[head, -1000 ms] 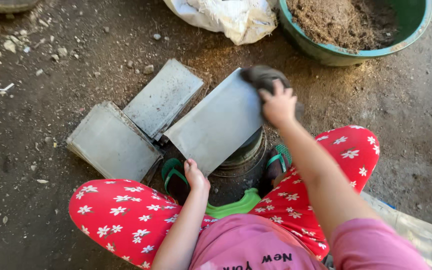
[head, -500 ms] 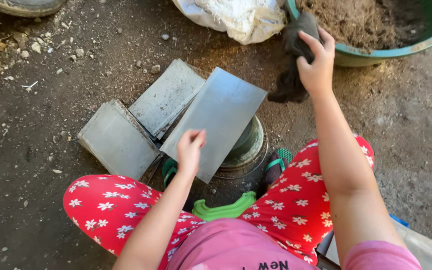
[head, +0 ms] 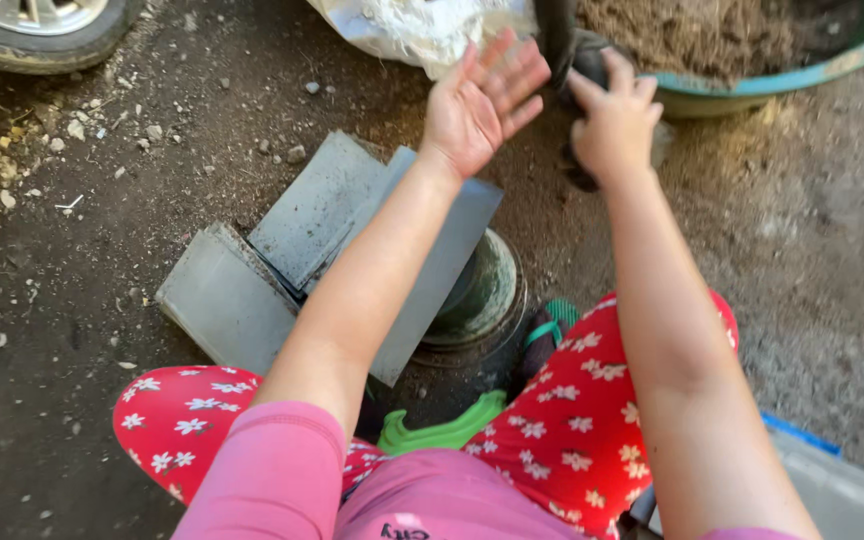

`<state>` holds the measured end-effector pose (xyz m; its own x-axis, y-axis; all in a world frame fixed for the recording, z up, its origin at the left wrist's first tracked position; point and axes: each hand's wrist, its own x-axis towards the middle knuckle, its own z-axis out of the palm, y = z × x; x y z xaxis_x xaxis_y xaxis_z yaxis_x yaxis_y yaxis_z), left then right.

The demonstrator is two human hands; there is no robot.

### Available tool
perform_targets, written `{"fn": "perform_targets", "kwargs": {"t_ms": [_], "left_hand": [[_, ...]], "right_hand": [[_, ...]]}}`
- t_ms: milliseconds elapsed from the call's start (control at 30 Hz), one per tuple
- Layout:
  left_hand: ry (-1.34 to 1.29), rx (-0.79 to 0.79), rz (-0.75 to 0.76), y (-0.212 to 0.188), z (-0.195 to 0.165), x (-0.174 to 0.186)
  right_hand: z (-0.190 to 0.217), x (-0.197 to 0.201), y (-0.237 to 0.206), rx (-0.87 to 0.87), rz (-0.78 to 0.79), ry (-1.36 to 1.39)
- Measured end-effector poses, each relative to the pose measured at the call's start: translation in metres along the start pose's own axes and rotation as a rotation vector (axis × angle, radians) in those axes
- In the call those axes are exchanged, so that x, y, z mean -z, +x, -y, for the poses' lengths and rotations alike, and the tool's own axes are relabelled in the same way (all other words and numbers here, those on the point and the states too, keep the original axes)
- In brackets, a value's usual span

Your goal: The person sits on the ground and wipes the surface of rectangular tiles with a dark cloth. They handle the tiles one at a time, wiping each side and then placing them into a stack. The task is performed outdoors on a dirt surface.

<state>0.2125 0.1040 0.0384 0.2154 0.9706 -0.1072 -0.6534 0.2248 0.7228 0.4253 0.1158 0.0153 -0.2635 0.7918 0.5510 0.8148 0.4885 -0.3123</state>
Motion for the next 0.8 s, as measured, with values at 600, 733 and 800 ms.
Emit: {"fn": "perform_targets", "kwargs": {"t_ms": [600,733,800], "left_hand": [[2.008,0.732,-0.395,-0.043,-0.003,0.135],[1.819,0.806,-0.749,-0.101,-0.031,0.181],[1.719,0.821,-0.894,-0.134,-0.036,0.202]], "right_hand": [[-0.039,-0.011,-0.009,-0.185,0.027,0.178],[-0.043,-0.02,-0.013,-0.163,0.035,0.195],[-0.042,-0.024,-0.015,-0.151,0.044,0.195]]}}
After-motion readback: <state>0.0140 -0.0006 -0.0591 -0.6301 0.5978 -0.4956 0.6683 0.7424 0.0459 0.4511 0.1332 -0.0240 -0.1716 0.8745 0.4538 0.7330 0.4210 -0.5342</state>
